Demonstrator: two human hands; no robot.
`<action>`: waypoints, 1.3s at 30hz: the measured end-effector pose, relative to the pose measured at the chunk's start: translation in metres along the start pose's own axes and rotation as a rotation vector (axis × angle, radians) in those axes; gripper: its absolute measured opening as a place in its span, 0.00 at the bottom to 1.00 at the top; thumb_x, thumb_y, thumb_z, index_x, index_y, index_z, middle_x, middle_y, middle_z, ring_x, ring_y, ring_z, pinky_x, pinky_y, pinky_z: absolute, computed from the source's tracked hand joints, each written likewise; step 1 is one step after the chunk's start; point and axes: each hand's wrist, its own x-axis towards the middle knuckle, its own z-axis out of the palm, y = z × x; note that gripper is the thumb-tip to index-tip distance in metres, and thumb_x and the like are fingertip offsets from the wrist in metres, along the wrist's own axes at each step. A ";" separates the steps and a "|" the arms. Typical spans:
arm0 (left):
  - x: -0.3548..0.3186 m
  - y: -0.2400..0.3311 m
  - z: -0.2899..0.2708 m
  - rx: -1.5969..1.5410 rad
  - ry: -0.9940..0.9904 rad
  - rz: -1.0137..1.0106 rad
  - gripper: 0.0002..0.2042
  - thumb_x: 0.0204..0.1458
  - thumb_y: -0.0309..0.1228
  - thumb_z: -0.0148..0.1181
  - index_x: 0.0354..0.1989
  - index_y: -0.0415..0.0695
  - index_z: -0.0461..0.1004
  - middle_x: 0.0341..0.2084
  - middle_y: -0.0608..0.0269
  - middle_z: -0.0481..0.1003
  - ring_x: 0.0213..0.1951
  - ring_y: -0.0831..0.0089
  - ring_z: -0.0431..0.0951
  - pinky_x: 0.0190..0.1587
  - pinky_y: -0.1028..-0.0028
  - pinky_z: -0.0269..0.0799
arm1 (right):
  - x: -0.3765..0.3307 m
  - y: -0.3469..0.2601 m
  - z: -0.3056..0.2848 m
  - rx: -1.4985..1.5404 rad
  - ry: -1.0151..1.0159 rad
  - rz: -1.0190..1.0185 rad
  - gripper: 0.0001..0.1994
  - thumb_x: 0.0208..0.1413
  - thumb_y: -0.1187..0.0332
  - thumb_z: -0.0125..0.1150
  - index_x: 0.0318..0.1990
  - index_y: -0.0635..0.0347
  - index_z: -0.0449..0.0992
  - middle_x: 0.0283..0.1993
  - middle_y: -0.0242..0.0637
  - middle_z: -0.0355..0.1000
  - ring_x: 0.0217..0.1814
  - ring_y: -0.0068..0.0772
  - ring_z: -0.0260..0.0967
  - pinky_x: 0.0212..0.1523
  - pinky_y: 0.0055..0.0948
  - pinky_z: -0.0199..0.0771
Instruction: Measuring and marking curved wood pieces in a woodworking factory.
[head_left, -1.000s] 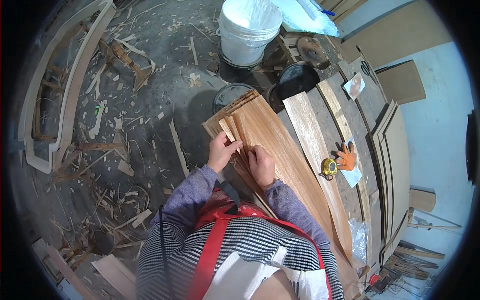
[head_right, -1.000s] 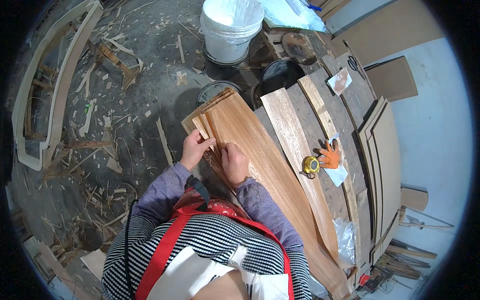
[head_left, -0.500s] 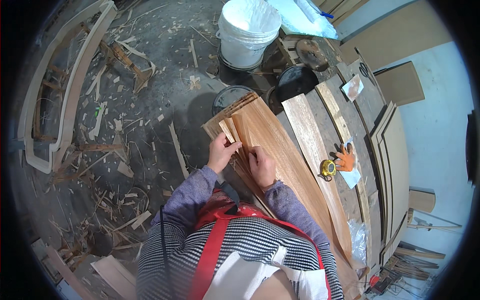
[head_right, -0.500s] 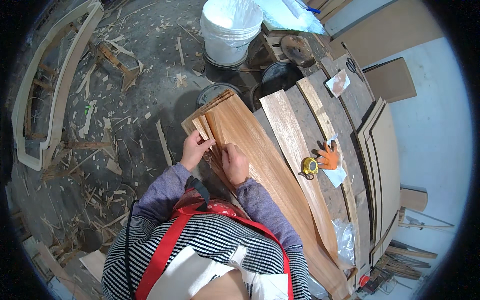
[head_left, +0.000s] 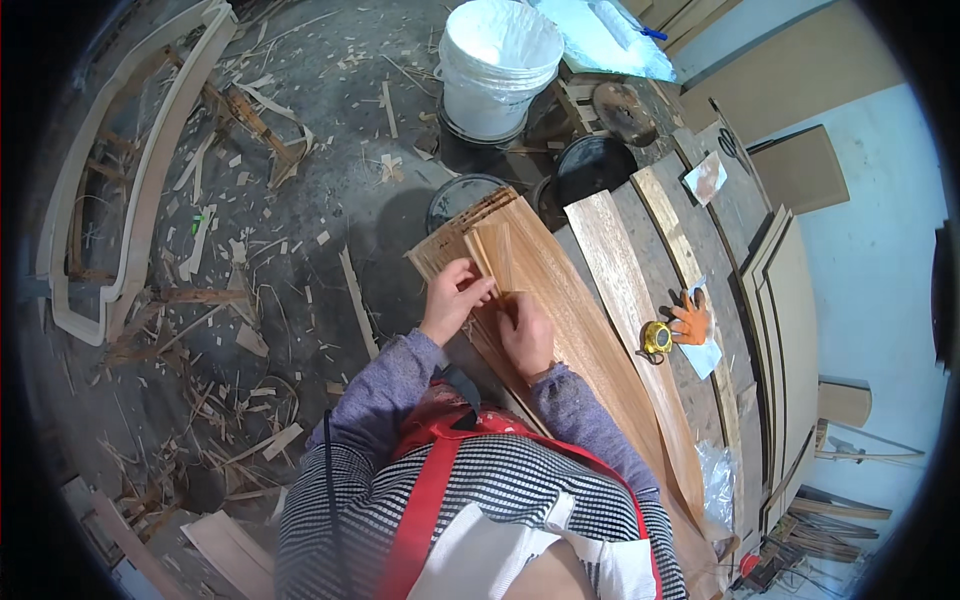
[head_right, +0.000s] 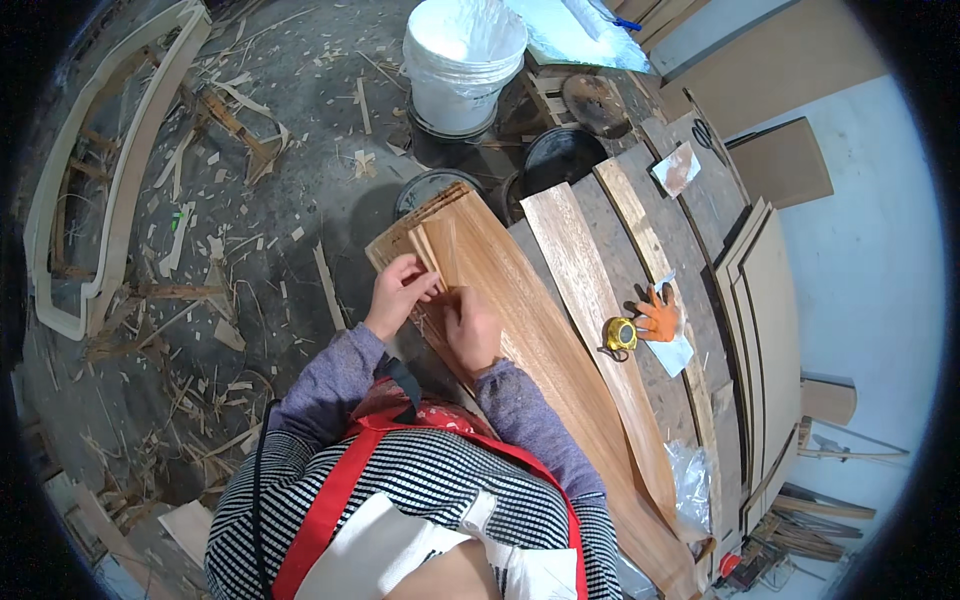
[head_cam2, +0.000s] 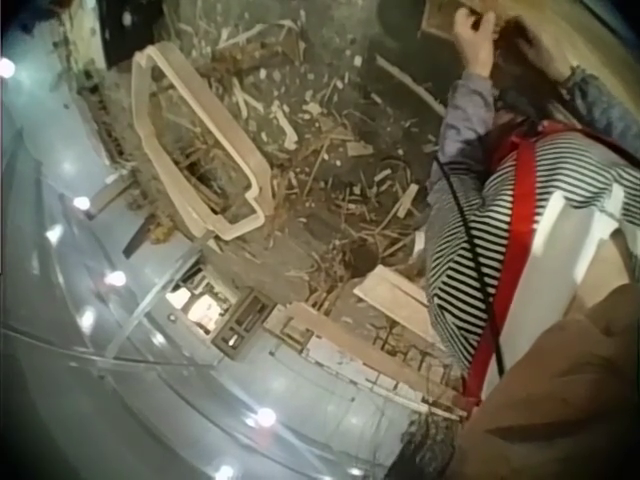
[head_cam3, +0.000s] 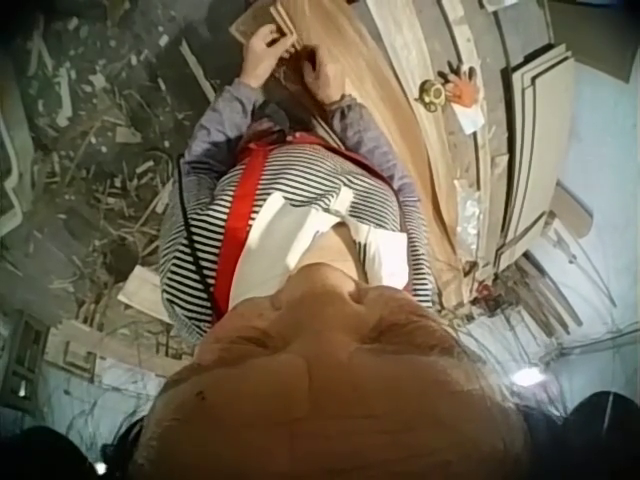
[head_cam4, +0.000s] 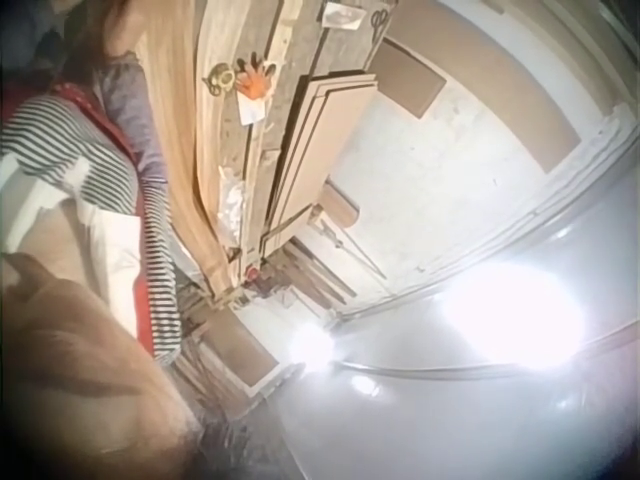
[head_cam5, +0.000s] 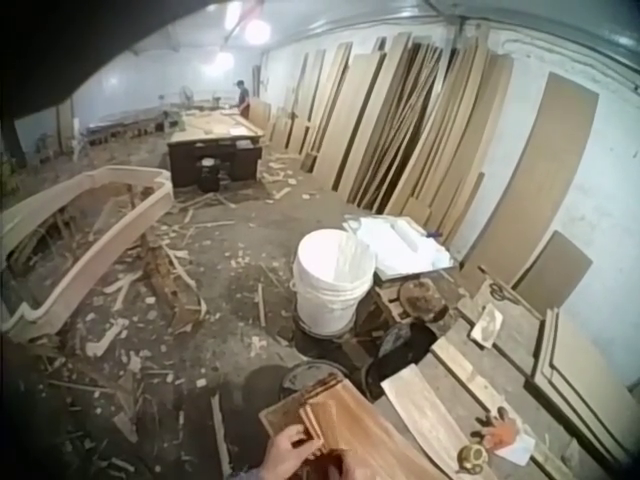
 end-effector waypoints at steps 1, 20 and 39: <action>0.002 0.001 -0.005 0.122 0.074 0.098 0.11 0.52 0.26 0.60 0.42 0.38 0.70 0.32 0.65 0.76 0.32 0.77 0.76 0.33 0.77 0.72 | 0.001 0.001 0.000 0.003 0.014 -0.029 0.10 0.50 0.74 0.57 0.41 0.59 0.73 0.33 0.47 0.71 0.33 0.51 0.71 0.33 0.40 0.72; 0.023 0.027 -0.048 0.556 0.134 0.209 0.10 0.53 0.30 0.58 0.41 0.40 0.75 0.36 0.63 0.74 0.42 0.74 0.72 0.44 0.72 0.68 | 0.006 0.007 -0.007 -0.201 -0.235 -0.100 0.10 0.43 0.64 0.63 0.31 0.59 0.75 0.34 0.47 0.67 0.36 0.52 0.68 0.34 0.43 0.69; -0.008 -0.008 -0.018 -0.175 -0.005 -0.196 0.13 0.55 0.28 0.56 0.46 0.36 0.67 0.36 0.57 0.73 0.37 0.72 0.76 0.39 0.73 0.75 | 0.009 0.035 0.006 0.136 -0.208 0.160 0.09 0.41 0.69 0.65 0.30 0.64 0.77 0.30 0.46 0.72 0.33 0.41 0.71 0.36 0.34 0.70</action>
